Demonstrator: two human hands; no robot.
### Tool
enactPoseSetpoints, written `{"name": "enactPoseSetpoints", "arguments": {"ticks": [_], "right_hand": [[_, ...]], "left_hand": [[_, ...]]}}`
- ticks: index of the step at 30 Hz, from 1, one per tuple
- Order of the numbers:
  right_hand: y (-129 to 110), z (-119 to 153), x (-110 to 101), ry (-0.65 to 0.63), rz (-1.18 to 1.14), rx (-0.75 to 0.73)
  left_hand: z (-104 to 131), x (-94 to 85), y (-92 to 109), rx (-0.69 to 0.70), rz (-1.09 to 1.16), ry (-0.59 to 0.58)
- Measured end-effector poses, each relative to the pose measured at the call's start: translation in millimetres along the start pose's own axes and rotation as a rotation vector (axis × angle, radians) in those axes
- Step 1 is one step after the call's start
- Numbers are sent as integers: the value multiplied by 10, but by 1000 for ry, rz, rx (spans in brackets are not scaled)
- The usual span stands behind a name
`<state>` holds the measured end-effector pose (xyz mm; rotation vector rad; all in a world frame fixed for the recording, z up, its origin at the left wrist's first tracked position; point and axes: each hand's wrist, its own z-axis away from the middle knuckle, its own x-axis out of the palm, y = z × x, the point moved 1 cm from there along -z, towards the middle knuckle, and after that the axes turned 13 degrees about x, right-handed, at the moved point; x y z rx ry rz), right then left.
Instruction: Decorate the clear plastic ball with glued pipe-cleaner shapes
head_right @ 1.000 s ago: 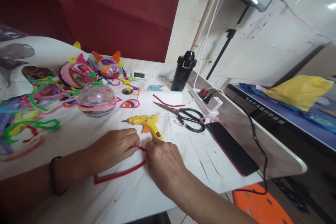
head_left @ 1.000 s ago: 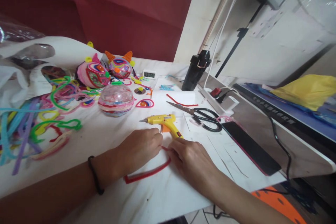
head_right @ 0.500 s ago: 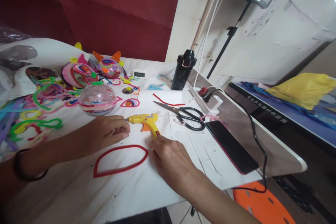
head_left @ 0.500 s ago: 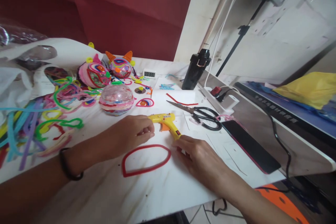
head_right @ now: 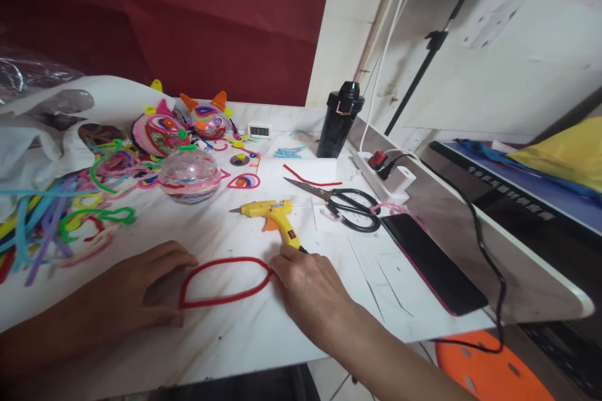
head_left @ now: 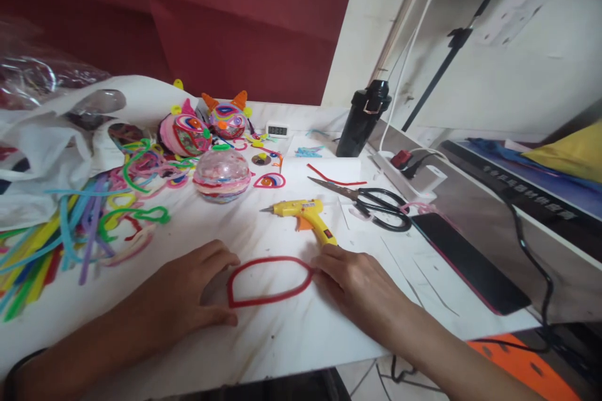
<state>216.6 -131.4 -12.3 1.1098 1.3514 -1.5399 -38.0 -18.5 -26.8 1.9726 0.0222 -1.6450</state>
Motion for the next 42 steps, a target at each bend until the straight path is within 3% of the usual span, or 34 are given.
{"name": "enactPoseSetpoints", "arguments": {"ticks": [3,12,27,34,39,42], "right_hand": [[4,-6,7,-14,-15,18],[27,67,69,94,-137,53],[-39,101,136,96,-307,35],[-35,131,90,103,-308,62],[-56,182,76,155,-278,113],[-119,192,112,220,-190,146]], "left_hand": [[32,10,-31,-12,10,13],[4,-97,-201,49,142,-117],[-35,-81,-165,74,125,-115],[-51,-181,-258,55,217,-164],[-249,-274,-179,125,162,-70],[-505,-232,-1,282,119,-51]]}}
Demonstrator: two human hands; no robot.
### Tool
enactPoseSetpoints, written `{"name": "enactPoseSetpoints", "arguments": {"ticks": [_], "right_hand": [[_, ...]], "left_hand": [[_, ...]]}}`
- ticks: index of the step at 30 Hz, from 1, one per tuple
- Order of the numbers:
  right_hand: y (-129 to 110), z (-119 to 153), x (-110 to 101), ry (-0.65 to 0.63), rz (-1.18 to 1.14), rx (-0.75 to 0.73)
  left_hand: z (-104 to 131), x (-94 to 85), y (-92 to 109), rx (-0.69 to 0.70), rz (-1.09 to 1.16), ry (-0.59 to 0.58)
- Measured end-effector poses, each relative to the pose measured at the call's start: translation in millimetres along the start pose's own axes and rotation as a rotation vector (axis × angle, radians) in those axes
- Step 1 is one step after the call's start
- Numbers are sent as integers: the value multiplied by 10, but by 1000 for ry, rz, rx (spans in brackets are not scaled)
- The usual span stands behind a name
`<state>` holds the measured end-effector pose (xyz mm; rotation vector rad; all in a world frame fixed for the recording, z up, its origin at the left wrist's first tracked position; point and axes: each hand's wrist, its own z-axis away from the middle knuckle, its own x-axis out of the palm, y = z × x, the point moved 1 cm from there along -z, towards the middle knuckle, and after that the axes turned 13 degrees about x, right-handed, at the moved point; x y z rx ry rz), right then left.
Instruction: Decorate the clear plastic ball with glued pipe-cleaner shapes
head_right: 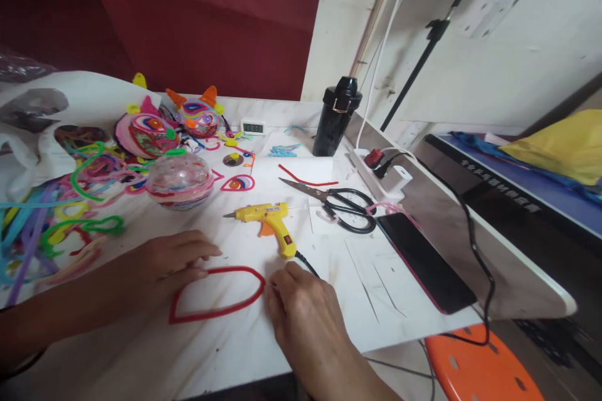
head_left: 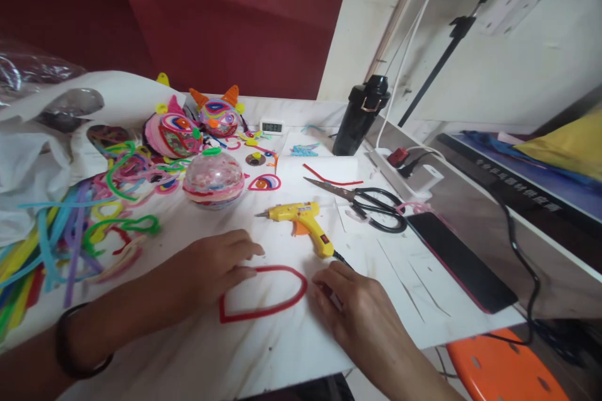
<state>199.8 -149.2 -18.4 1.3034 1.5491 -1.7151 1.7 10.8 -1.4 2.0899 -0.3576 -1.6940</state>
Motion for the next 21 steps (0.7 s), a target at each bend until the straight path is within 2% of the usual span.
{"name": "enactPoseSetpoints", "arguments": {"ticks": [4,7,13,21], "right_hand": [[-111,35,96,152,108,19],[-183,53,167,226,136,31],[-242,53,274,306,151,91],[-271,54,332,297,76,138]], "left_hand": [[-367,137,100,201,-95,-99],[-503,219,122,244,-168,-158],[-516,307,105,269,-227,-153],[-511,397,87,291,-244,-121]]}}
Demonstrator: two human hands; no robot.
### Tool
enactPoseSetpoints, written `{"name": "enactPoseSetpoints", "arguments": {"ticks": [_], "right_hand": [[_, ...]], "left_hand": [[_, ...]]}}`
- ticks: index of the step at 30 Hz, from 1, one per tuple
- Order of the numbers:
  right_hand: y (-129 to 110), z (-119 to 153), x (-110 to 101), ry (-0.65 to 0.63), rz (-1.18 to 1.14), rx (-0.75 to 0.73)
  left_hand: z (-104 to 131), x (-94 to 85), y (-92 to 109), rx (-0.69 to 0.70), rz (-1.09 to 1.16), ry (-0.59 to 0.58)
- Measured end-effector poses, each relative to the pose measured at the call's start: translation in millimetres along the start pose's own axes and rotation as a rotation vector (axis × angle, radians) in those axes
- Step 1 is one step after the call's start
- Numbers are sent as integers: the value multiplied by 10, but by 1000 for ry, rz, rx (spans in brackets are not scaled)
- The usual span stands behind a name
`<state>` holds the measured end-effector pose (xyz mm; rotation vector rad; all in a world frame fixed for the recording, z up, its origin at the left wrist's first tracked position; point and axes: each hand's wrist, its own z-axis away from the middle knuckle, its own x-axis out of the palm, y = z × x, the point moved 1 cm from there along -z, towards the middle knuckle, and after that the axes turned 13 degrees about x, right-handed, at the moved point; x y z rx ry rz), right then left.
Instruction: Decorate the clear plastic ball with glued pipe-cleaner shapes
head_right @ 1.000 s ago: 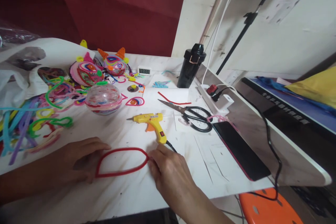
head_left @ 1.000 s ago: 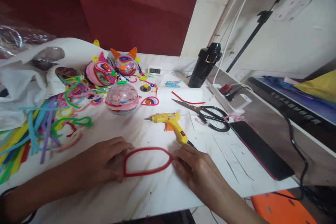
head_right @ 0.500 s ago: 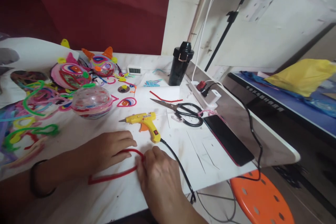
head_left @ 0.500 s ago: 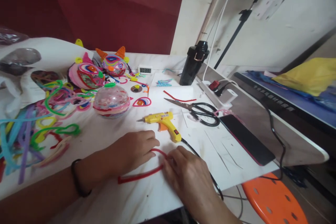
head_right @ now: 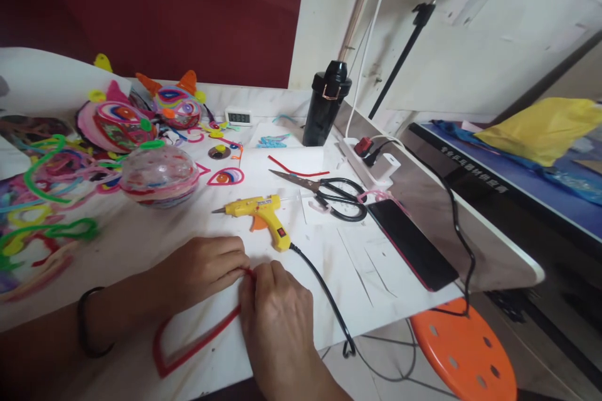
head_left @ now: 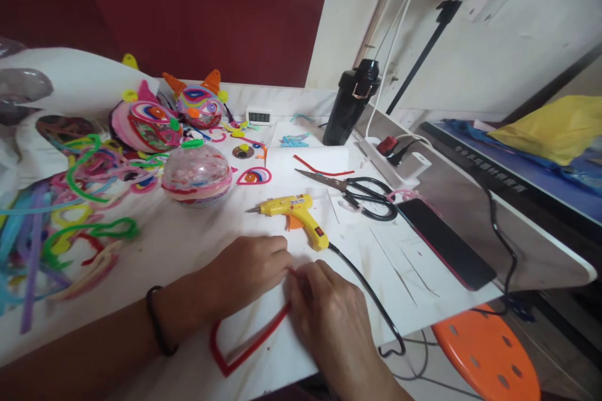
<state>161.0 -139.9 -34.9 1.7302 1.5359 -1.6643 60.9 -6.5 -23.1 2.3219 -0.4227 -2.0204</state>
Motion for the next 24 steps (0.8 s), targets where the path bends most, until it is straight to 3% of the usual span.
{"name": "enactPoseSetpoints", "arguments": {"ticks": [13,24], "right_hand": [[-28,2,41,50,-108,61],[-24,-5,61,67,-80,57]], "left_hand": [[-27,111,9,-6,-37,68],[-24,142,9,2,-82,54]]}}
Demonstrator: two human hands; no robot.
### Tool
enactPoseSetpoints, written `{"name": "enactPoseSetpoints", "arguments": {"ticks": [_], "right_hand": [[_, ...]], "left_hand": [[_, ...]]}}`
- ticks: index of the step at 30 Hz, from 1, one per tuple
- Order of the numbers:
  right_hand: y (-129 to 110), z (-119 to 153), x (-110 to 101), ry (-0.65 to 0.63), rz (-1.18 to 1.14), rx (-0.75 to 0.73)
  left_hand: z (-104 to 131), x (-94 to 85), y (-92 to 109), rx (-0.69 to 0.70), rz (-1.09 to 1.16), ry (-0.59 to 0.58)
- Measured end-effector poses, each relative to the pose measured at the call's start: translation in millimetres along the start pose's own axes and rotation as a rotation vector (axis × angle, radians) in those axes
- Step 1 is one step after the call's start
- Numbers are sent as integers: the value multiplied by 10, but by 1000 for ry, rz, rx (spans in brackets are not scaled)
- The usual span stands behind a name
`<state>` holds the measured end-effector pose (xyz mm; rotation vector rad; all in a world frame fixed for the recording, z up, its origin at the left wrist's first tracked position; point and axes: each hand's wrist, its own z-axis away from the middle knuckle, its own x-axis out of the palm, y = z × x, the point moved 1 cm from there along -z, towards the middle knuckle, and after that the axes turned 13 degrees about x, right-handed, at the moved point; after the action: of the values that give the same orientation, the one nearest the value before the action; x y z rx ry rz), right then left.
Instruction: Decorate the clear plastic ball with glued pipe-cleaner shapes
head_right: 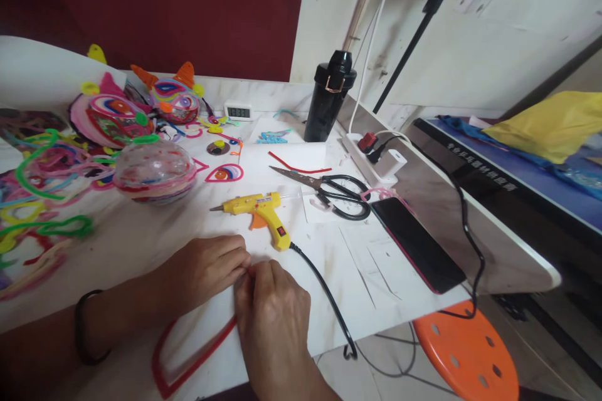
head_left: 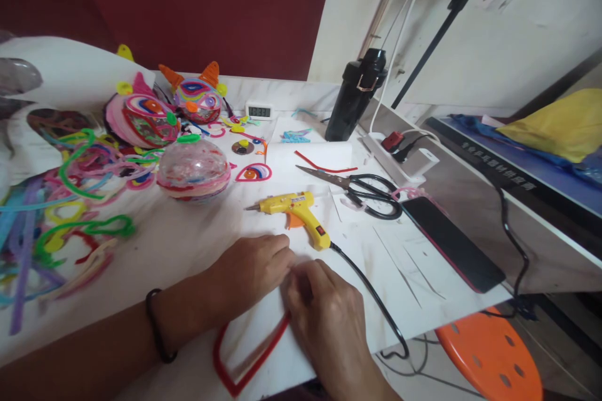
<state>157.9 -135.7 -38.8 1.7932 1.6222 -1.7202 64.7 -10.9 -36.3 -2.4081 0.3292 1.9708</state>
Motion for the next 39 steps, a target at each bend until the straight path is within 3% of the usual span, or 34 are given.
{"name": "enactPoseSetpoints", "arguments": {"ticks": [11,16,24,31,39], "right_hand": [[4,-3,-11,-39,-57,18],[41,-4,-54,-95,-177,55],[87,-27,-150,-170,-201,-24],[87,-11,-153,-244,-110,-81],[113,17,-263,-367,-198,-51]], "left_hand": [[5,-14,6,-70,107,-4],[43,-153,-65,-89,284,37],[293,-438,-25,-364,233,-117],[466,-379,199,-400,211,-167],[361,-377,74,-378,180,-172]]}}
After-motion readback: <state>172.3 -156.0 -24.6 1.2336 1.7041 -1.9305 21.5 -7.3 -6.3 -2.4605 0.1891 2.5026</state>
